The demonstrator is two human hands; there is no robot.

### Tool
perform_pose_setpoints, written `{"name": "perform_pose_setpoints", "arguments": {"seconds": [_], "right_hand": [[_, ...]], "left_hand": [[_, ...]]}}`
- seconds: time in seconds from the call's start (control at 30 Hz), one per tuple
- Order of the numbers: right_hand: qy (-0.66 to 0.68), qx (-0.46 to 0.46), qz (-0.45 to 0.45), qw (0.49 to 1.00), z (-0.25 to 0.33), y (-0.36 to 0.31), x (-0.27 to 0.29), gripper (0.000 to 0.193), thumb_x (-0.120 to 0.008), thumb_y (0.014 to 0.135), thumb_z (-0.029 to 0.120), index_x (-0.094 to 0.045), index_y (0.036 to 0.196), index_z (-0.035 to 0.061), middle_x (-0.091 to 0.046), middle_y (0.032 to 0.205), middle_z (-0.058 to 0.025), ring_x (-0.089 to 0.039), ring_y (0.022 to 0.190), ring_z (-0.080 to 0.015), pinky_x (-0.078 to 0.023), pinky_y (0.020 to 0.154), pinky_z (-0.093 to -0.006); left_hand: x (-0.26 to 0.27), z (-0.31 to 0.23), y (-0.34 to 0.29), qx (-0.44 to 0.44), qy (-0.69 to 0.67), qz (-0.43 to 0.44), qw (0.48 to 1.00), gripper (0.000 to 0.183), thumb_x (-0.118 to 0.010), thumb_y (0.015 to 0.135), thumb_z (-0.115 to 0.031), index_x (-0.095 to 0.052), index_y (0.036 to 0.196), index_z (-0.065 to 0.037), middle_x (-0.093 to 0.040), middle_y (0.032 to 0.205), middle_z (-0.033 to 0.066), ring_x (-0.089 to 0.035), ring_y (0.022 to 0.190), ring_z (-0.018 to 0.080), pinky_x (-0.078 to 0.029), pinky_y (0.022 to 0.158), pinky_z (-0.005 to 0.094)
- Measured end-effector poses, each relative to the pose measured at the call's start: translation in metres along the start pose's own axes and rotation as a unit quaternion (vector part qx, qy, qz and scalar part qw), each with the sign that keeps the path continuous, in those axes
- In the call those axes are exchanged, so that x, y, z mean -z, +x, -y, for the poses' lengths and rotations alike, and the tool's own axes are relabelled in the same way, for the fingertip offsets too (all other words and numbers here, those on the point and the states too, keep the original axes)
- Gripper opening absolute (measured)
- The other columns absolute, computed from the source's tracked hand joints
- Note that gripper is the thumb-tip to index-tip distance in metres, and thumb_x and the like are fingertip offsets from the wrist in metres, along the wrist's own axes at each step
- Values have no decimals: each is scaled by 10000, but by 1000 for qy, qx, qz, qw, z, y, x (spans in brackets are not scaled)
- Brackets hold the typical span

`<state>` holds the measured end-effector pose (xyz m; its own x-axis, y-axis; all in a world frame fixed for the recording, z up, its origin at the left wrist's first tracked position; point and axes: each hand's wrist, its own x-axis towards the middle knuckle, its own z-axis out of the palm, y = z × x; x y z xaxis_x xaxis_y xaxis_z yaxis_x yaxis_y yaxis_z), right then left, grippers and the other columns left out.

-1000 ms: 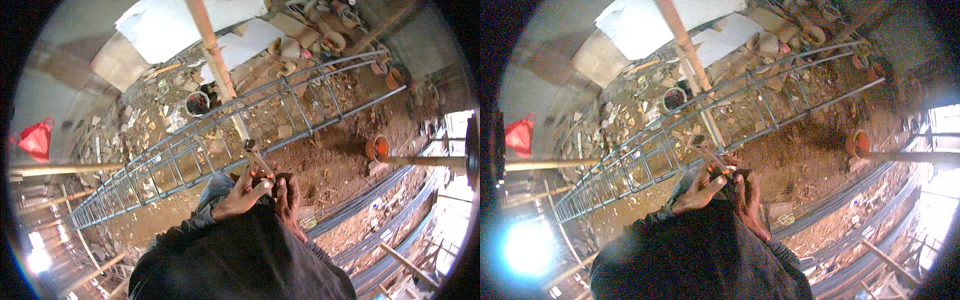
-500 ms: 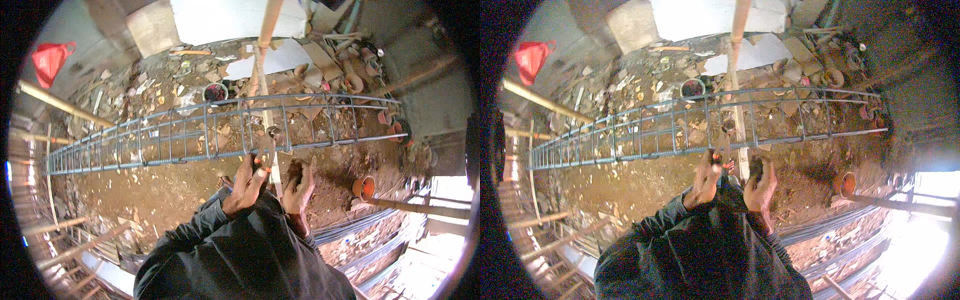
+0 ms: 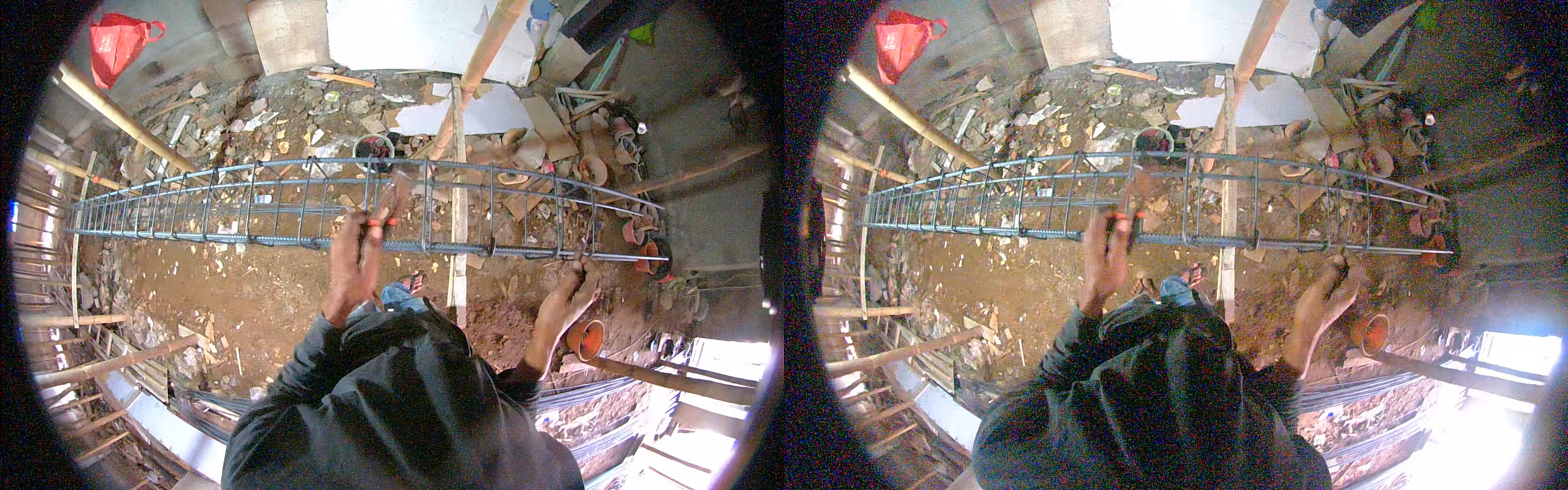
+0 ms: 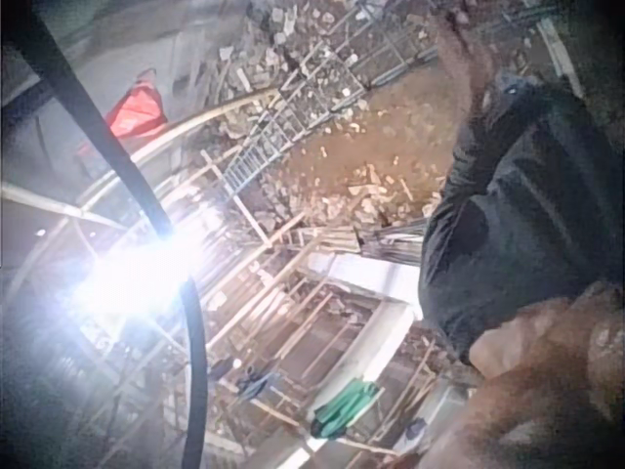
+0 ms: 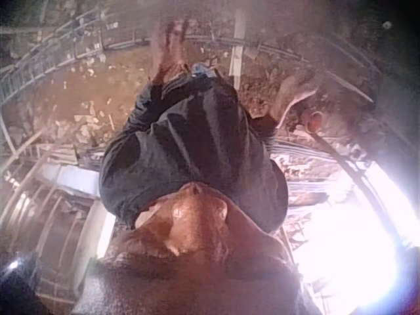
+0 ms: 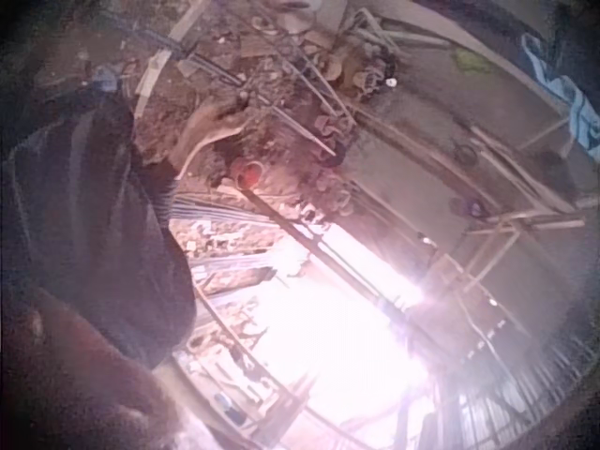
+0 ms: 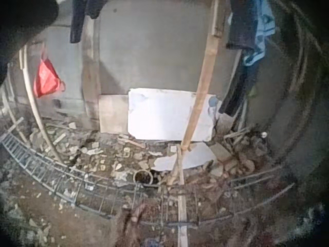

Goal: The person assembles a rebar cage by tying intersecting steel bars with wire using pliers. They repeatedly wrap wire around bar intersections and twist it to secure the joints, working along the length of the cage.

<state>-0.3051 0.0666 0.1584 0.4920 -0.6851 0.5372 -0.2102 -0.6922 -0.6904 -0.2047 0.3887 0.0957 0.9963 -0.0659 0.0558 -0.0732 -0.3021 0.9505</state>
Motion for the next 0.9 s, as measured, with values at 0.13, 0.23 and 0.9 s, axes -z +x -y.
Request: {"name": "perform_pose_setpoints", "arguments": {"seconds": [0.13,0.23,0.9], "right_hand": [[-42,-65,157,984,-26,-15,-3,250,-600,1031,162,-705,1176,-13,-740,1115,-197,-683,1031,-308,-513,955,-420],[1,-22,229,973,-35,-43,-12,265,-607,1034,169,-707,1215,5,-759,1113,-200,-700,1054,-322,-517,967,-427],[-161,-2,362,918,-68,-8,-123,391,-791,888,413,-761,1037,52,-760,1001,-224,-728,933,-445,-576,829,-545]], "left_hand": [[20,29,11,-26,-160,-91,983,330,-607,1088,-371,-578,1206,-64,-625,1054,15,-517,885,115,-457,734,287],[26,41,12,-26,-112,-156,981,309,-555,1121,-315,-582,1230,-28,-684,1046,64,-598,889,126,-511,777,294],[-28,219,-32,-89,25,-307,947,216,-635,1053,-141,-564,1212,-13,-503,1147,106,-531,1048,226,-470,927,356]]}}
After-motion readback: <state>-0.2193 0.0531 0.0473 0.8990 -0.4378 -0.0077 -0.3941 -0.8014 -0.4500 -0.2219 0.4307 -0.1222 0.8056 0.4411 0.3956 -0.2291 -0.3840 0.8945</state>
